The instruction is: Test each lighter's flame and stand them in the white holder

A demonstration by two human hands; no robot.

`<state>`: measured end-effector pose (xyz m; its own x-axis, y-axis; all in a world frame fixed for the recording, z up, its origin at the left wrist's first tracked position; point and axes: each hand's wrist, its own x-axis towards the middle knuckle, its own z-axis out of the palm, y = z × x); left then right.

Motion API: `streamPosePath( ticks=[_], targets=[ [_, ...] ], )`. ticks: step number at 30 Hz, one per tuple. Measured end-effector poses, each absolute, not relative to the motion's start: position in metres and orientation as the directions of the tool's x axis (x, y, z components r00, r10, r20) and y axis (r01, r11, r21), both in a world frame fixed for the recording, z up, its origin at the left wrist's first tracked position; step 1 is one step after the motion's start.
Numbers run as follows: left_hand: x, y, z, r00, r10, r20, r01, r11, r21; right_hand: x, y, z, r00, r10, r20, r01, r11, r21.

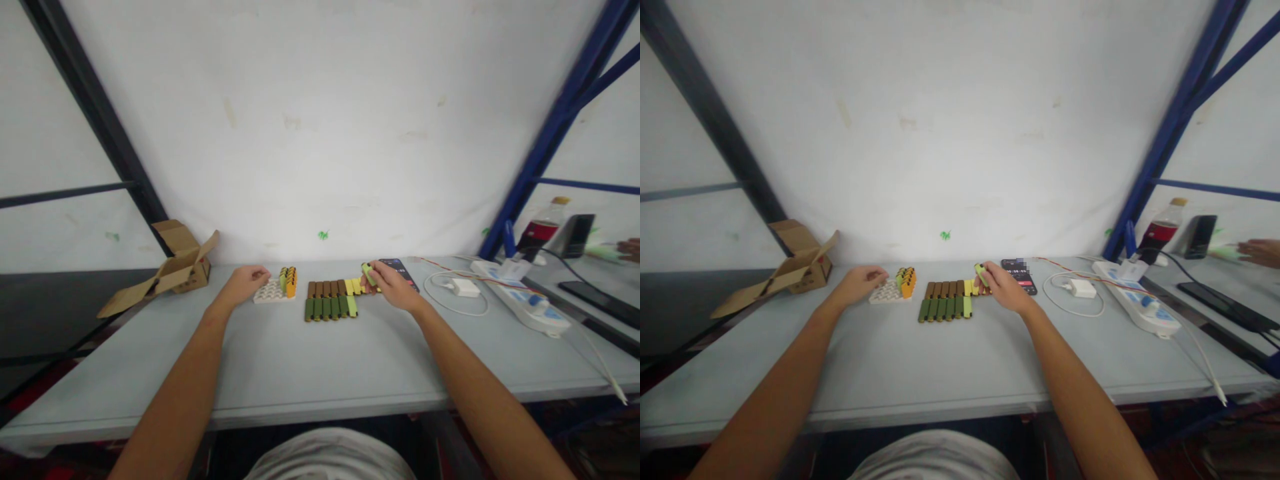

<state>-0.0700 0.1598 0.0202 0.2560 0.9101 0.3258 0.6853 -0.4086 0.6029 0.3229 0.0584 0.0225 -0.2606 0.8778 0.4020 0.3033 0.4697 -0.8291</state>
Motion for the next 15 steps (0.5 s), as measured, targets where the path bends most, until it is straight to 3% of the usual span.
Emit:
streamPosePath(
  ticks=[3, 7, 15],
  targets=[
    [-0.07, 0.161, 0.02, 0.262, 0.905, 0.336, 0.69, -0.419, 0.591, 0.309, 0.059, 0.024, -0.087, 0.879, 0.469, 0.09, 0.476, -0.875],
    [-0.068, 0.161, 0.019, 0.277, 0.9, 0.337, 0.706, -0.428, 0.564, 0.29, 0.06, 0.018, -0.018, 0.914, 0.405, -0.153, 0.397, -0.905],
    [-0.065, 0.158, 0.022, 0.286, 0.902, 0.323, 0.733, -0.423, 0.532, 0.278, 0.057, 0.006, -0.149, 0.953, 0.264, -0.15, 0.242, -0.959]
  ],
)
